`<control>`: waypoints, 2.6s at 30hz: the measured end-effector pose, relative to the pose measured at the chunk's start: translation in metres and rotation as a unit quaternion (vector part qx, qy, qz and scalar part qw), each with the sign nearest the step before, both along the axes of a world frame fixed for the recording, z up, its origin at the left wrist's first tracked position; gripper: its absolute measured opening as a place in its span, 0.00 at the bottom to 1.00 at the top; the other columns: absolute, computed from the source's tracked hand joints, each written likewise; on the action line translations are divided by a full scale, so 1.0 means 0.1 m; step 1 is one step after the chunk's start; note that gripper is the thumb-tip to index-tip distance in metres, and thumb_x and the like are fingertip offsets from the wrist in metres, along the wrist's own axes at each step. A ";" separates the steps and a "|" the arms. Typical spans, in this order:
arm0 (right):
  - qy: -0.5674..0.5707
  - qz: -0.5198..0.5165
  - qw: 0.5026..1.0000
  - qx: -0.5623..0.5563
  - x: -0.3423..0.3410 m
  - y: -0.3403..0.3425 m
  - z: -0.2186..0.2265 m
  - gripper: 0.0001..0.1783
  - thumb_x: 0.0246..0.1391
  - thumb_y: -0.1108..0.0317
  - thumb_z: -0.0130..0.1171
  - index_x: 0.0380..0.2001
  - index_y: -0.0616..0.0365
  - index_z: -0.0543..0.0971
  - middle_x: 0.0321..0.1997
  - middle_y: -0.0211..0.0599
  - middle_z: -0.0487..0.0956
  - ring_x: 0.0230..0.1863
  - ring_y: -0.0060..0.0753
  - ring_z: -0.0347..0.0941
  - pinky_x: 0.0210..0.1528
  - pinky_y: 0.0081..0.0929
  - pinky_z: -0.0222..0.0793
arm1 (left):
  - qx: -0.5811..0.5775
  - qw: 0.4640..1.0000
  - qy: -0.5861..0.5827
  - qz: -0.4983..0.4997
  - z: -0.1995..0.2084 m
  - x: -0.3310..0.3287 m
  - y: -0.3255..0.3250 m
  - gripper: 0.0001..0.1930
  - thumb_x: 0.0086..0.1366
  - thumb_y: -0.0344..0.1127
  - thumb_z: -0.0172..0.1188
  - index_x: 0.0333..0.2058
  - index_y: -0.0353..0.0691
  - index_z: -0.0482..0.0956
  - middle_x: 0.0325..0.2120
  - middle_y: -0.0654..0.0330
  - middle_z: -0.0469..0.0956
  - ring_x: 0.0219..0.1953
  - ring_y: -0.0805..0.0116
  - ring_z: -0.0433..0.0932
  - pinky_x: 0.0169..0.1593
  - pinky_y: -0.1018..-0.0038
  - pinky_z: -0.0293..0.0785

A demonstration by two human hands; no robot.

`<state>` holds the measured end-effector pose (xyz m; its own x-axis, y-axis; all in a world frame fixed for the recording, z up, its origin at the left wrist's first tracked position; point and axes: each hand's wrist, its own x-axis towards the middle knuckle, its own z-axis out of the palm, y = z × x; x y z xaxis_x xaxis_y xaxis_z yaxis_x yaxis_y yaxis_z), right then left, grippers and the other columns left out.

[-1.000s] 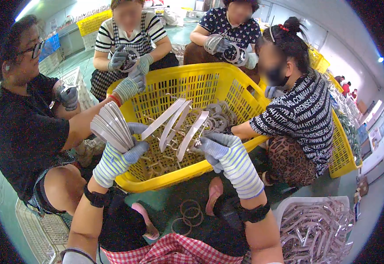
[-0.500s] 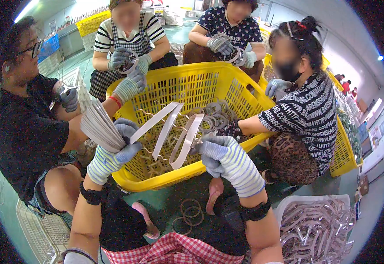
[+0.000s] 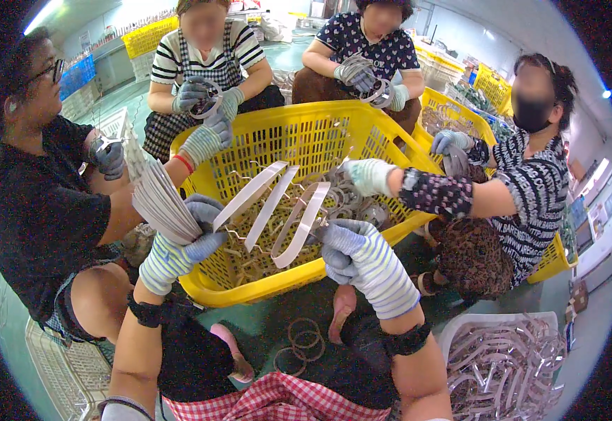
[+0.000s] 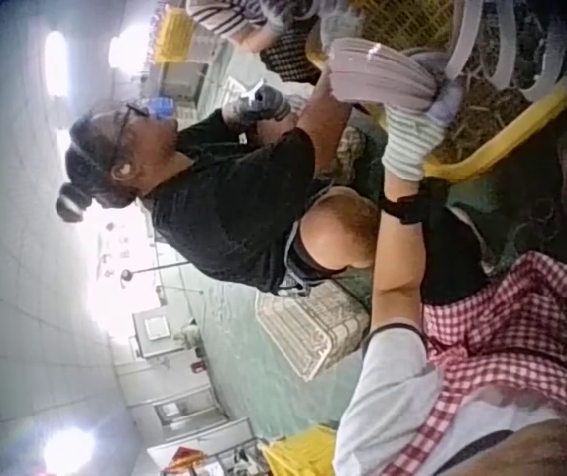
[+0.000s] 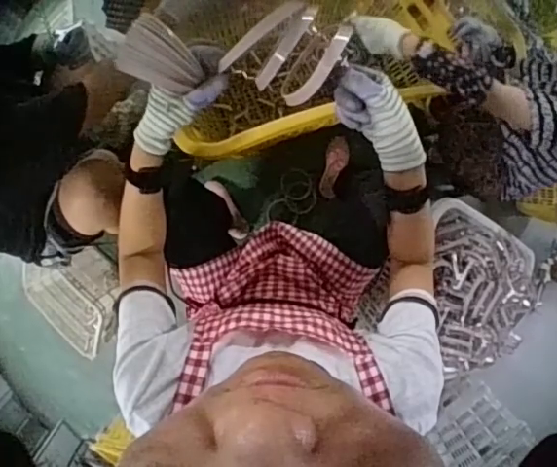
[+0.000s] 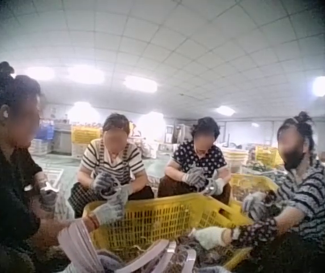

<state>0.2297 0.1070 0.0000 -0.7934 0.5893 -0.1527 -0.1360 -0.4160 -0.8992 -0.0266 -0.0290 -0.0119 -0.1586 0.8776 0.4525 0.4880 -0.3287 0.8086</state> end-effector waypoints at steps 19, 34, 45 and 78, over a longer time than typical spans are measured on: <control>-0.024 0.023 0.999 0.037 0.01 0.01 0.07 0.15 0.54 0.57 0.59 0.21 0.54 0.72 0.13 0.26 0.65 0.12 0.18 0.56 0.15 0.18 0.52 | 0.007 0.998 -0.033 0.059 -0.03 0.11 0.02 0.18 0.52 0.31 0.65 0.43 0.40 0.77 0.38 0.63 0.74 0.39 0.72 0.72 0.43 0.76 0.68; -0.099 0.005 0.991 0.091 0.01 -0.05 0.14 0.19 0.53 0.50 0.58 0.25 0.56 0.75 0.11 0.25 0.64 0.11 0.18 0.57 0.16 0.17 0.53 | -0.092 0.947 -0.305 -0.050 0.11 0.17 -0.08 0.11 0.55 0.33 0.63 0.37 0.37 0.76 0.24 0.65 0.74 0.24 0.78 0.71 0.28 0.81 0.67; -0.142 -0.024 0.979 0.145 -0.04 -0.09 0.19 0.15 0.53 0.56 0.59 0.32 0.58 0.78 0.19 0.24 0.71 0.17 0.13 0.62 0.19 0.14 0.57 | -0.081 0.943 -0.322 -0.023 0.12 0.20 -0.05 0.10 0.59 0.35 0.60 0.37 0.37 0.76 0.23 0.66 0.73 0.22 0.79 0.70 0.28 0.82 0.67; -0.145 -0.048 0.966 0.210 -0.11 -0.07 0.11 0.17 0.52 0.58 0.61 0.39 0.60 0.77 0.26 0.22 0.74 0.23 0.11 0.63 0.25 0.12 0.60 | -0.039 0.942 -0.328 0.056 0.08 0.16 -0.03 0.11 0.61 0.36 0.58 0.41 0.37 0.76 0.25 0.66 0.74 0.21 0.78 0.70 0.27 0.82 0.67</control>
